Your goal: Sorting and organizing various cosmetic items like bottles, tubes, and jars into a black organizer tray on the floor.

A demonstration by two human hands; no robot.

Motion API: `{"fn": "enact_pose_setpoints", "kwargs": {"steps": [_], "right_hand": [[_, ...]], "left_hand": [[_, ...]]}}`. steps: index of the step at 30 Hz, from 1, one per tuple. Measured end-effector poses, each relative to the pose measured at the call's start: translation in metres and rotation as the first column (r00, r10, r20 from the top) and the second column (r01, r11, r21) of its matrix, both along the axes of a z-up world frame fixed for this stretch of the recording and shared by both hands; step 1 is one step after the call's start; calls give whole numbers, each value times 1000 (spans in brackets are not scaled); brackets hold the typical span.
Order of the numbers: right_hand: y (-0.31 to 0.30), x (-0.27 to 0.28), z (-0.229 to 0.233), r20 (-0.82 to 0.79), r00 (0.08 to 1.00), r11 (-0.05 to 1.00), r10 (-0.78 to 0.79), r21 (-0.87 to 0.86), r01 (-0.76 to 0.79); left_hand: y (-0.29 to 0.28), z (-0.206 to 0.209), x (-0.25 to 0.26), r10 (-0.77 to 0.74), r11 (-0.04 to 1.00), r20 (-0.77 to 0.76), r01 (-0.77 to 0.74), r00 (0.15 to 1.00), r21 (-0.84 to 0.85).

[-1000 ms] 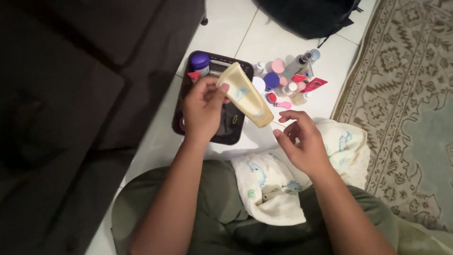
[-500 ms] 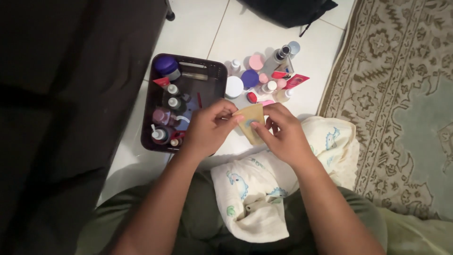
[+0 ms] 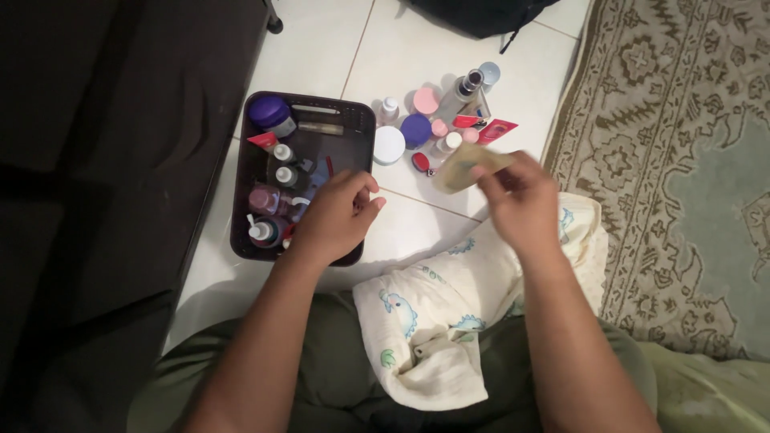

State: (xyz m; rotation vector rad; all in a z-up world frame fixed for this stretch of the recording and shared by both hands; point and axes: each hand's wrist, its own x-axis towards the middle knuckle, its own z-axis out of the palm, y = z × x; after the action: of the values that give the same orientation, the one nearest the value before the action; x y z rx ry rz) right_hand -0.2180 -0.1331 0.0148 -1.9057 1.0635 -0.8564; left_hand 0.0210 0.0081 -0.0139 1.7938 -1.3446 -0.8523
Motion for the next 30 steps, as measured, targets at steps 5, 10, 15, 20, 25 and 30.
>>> {"fn": "enact_pose_setpoints", "kwargs": {"steps": [5,10,15,20,25,30], "right_hand": [[-23,-29,5,107,984,989,-142,65,135],[-38,-57,9,34,970,968,-242,77,239],[-39,-53,17,-9,947,944,-321,75,321],[-38,-42,10,-73,926,914,-371,147,378],[-46,-35,-15,-52,918,885,-392,252,392],[-47,-33,-31,-17,911,847,-411,363,389]], "left_hand": [[1,0,1,-67,995,63,62,996,73],[3,2,2,-109,989,144,92,984,118],[2,-2,3,-127,980,193,94,973,173],[3,-6,4,-152,981,188,125,970,146],[3,-4,5,-161,979,197,130,967,158],[2,0,12,-185,966,219,136,958,220]]}}
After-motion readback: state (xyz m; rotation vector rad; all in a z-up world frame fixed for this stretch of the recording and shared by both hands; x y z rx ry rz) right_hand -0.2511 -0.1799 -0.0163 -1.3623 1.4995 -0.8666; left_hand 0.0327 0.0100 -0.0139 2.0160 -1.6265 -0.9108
